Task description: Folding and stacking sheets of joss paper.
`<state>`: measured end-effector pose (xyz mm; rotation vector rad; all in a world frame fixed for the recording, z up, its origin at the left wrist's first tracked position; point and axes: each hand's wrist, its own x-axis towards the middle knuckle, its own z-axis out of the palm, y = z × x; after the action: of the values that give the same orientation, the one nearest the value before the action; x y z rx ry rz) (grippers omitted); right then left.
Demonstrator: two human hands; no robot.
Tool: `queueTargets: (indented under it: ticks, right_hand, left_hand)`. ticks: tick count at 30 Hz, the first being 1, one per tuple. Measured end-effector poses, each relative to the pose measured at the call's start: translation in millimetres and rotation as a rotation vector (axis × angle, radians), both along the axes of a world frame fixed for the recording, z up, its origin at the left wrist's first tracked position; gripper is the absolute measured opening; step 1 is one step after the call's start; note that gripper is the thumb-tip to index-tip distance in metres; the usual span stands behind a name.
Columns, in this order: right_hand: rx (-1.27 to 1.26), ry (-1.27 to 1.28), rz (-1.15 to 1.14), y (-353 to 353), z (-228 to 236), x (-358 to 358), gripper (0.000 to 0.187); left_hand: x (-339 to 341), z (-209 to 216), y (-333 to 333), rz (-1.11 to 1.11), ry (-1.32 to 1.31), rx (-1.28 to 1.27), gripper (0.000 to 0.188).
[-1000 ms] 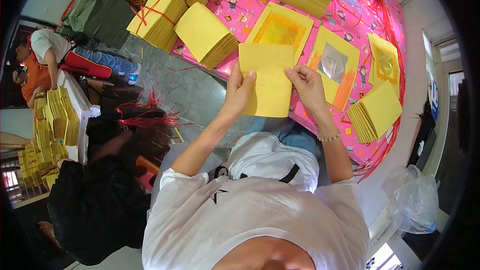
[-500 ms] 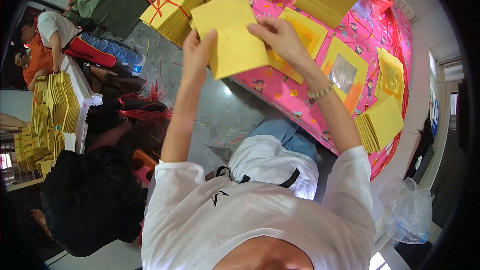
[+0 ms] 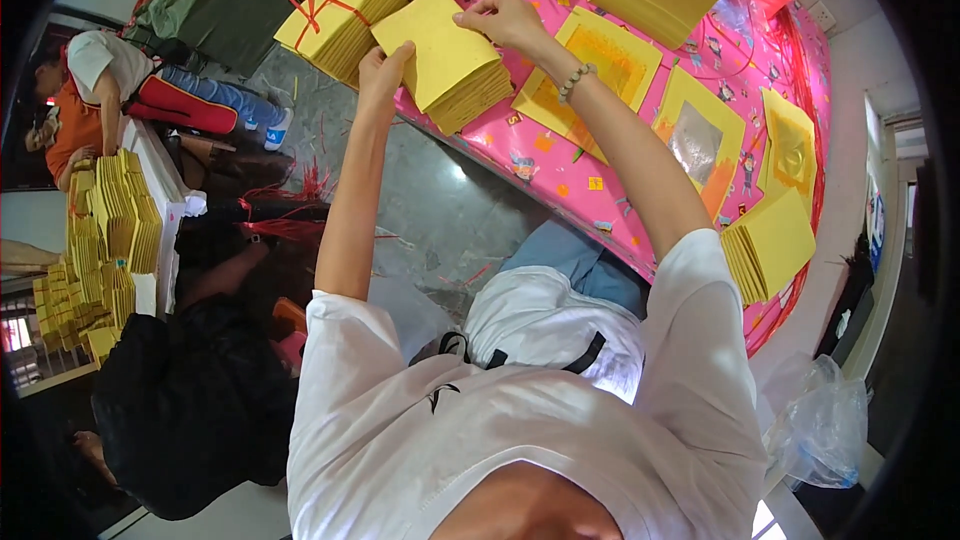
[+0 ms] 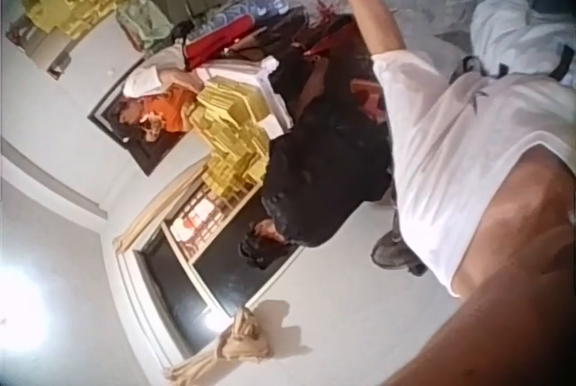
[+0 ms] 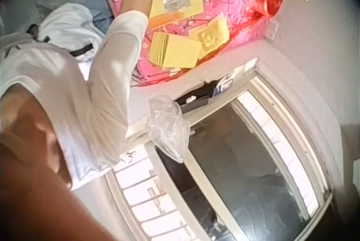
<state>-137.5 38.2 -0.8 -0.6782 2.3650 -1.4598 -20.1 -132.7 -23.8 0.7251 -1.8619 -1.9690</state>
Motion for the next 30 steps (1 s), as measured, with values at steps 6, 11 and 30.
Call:
queueTargets:
  ticks: [6,11,30]
  right_hand:
    - [0.112,0.011,-0.045,7,-1,2,0.033]
    - [0.105,0.092,-0.067,7,-3,5,0.031]
    - [0.148,0.118,-0.074,7,-12,3,0.028]
  left_hand:
    - [-4,-8,4,-0.014,0.004,-0.074,0.029]
    - [-5,-17,3,0.06,0.009,-0.266,0.029]
    - [-6,-25,-2,0.042,0.025,-0.426,0.033]
